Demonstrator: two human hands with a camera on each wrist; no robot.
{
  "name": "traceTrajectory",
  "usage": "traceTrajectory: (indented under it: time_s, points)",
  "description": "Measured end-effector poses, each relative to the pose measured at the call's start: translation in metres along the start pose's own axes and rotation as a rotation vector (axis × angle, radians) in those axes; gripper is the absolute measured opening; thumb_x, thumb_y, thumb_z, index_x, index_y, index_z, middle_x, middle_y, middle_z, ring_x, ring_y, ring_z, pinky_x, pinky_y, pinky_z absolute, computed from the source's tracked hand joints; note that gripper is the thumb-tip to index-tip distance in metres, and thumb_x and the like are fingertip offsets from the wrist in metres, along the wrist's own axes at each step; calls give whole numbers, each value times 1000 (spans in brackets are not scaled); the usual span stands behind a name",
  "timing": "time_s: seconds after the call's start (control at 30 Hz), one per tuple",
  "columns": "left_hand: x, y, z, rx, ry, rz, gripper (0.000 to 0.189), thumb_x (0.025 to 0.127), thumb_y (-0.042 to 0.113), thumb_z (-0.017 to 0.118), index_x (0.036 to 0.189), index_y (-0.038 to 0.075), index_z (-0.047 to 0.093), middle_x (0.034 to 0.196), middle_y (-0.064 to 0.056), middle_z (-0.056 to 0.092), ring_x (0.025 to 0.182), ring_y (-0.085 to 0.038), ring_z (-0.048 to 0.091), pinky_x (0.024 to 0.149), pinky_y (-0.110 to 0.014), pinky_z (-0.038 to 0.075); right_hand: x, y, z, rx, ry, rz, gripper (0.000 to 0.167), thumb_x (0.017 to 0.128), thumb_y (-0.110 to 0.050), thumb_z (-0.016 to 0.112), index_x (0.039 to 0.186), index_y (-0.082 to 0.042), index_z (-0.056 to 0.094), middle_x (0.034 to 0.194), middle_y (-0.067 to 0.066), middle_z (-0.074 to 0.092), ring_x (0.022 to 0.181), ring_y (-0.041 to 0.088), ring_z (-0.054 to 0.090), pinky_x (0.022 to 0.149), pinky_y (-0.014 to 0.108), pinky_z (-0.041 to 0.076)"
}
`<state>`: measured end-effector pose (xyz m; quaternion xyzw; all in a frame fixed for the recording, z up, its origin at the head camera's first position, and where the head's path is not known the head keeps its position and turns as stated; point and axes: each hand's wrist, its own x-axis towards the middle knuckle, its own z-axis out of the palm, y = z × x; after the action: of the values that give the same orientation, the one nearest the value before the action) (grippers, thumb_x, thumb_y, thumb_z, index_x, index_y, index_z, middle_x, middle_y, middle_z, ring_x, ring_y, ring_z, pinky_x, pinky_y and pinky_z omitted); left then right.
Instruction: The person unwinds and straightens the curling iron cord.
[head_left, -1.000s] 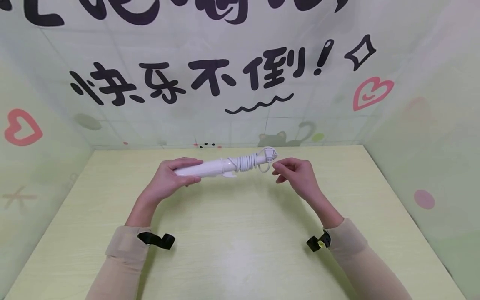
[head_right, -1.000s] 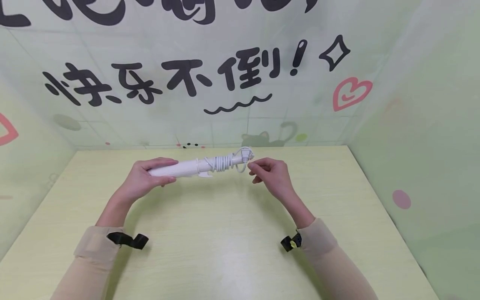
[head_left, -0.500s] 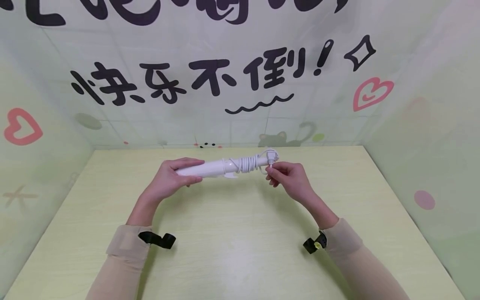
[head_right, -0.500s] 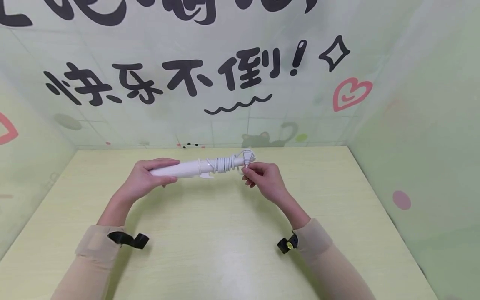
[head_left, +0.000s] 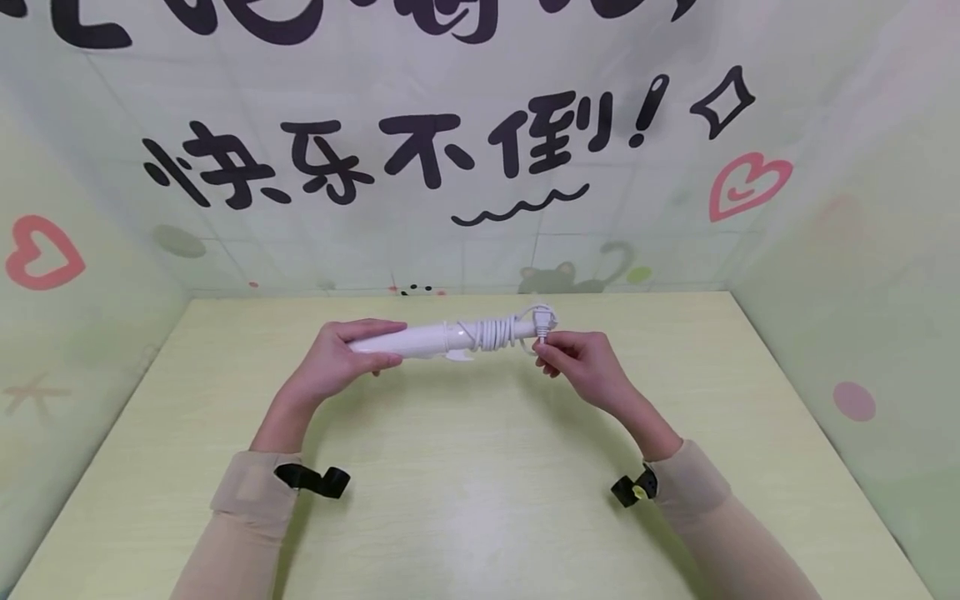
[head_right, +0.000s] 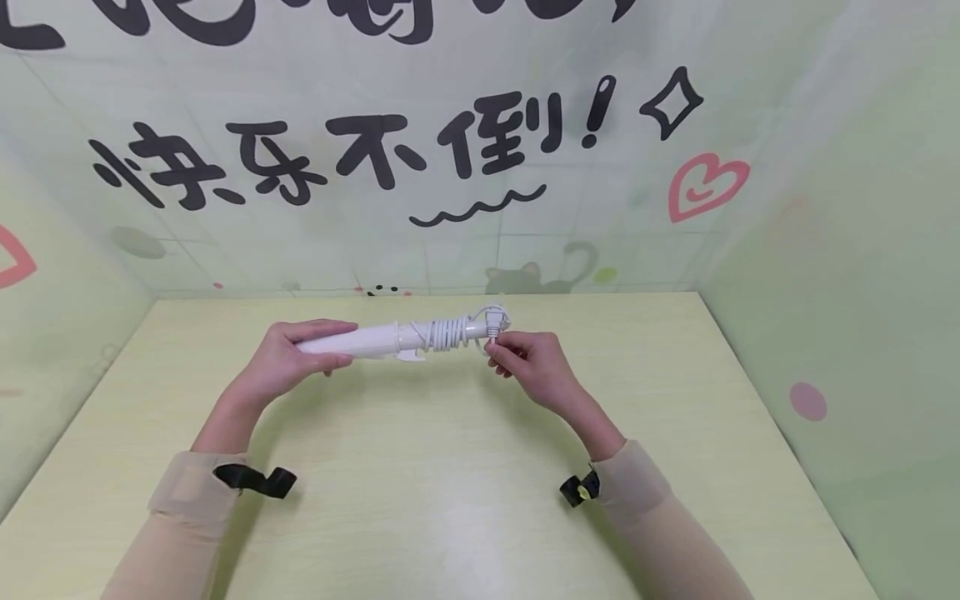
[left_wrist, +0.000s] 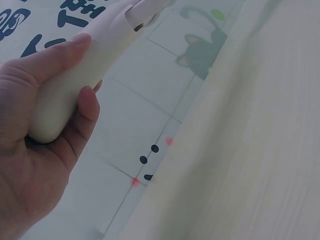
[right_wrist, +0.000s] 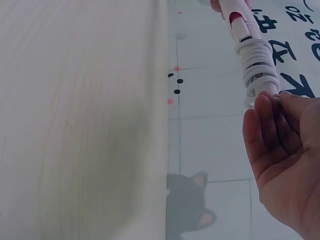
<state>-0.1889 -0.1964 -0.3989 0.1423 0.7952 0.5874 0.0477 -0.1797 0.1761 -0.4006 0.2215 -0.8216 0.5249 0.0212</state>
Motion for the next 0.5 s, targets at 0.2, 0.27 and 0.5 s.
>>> traceTrajectory:
  time_s: [0.2, 0.27, 0.5]
  points:
    - [0, 0, 1, -1, -4, 20, 47, 84, 2, 83, 128, -4, 69, 137, -24, 59, 79, -24, 71, 66, -35, 60, -3, 2, 0, -34, 8, -45, 13, 99, -2, 67, 99, 7, 76, 80, 16, 72, 71, 30, 70, 66, 29, 60]
    - [0, 0, 1, -3, -4, 16, 47, 84, 1, 83, 128, -4, 69, 137, -24, 59, 79, -24, 71, 67, -36, 60, -3, 3, 0, -49, 13, -64, 12, 98, -1, 68, 99, 6, 77, 81, 19, 73, 70, 28, 70, 66, 29, 60]
    - [0, 1, 0, -15, 2, 21, 46, 84, 0, 83, 128, -5, 69, 137, -24, 59, 79, -25, 71, 67, -32, 60, -4, 5, -1, -59, 38, -144, 11, 96, 1, 70, 100, 7, 78, 82, 11, 75, 70, 24, 71, 65, 27, 60]
